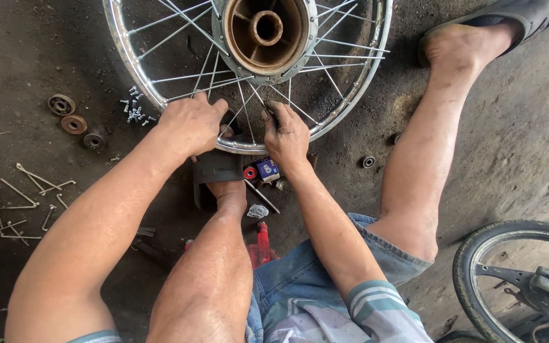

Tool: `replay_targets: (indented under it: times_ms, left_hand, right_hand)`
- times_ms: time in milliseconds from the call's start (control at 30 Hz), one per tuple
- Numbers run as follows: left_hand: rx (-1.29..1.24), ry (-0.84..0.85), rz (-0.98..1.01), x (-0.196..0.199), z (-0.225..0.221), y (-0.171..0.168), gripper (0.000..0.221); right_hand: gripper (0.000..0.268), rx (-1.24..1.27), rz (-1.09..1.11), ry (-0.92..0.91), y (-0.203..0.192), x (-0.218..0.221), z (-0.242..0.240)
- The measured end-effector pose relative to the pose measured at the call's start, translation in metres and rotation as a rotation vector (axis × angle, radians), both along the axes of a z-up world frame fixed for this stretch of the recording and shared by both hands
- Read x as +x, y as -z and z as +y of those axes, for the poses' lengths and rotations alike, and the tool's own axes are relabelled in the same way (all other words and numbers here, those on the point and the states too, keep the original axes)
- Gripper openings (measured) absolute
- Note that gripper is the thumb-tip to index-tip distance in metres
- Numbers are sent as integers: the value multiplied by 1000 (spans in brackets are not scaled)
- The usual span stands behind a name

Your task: The person is assembling or repairing a motorcycle wheel by manually threading spokes into the hub and rim.

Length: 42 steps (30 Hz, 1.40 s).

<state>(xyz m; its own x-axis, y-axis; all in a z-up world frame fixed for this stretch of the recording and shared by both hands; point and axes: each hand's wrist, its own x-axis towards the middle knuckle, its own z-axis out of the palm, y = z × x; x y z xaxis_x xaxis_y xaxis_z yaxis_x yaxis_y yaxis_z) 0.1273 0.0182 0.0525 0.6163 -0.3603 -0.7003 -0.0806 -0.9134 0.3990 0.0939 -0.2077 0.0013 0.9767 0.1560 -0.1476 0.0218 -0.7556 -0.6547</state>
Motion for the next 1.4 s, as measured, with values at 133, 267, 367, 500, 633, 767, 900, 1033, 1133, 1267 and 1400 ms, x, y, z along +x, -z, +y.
replay_targets:
  times_ms: [133, 267, 367, 500, 633, 767, 900, 1033, 1133, 1267, 1400]
  left_hand:
    - [-30, 1, -32, -8, 3, 14, 25]
    - [-9, 71, -247, -18, 0, 30, 20]
    - [4, 40, -135, -7, 0, 13, 22]
    - [-11, 29, -139, -12, 2, 28, 23]
    - [-25, 58, -263, -16, 1, 26, 21]
    - [22, 16, -168, -15, -2, 20, 23]
    - [197, 3, -298, -24, -18, 3, 16]
    - [-24, -295, -248, -21, -52, -13, 22]
    - [-371, -878, -112, -28, -80, 28, 31]
    - [-461, -1074, -73, -28, -87, 48, 29]
    - [-612, -1169, 187, -21, -75, 25, 21]
  right_hand:
    - [14, -16, 11, 1, -9, 3, 4]
    - [13, -6, 19, 15, -10, 4, 2]
    - [12, 2, 27, 26, -10, 5, 2]
    - [12, 45, 29, 2, -7, 5, -1]
    - [12, 38, 16, -34, -8, 5, -7]
    - [16, 87, 47, -75, -13, 3, -7]
    - [20, 87, 33, -129, -19, 3, -10]
    - [23, 50, 25, -164, -10, -6, -13]
    - [22, 9, 3, -197, -11, -8, -18]
    - [19, -3, -100, -178, -37, 37, -35]
    - [31, -375, -397, -78, -27, 117, -71]
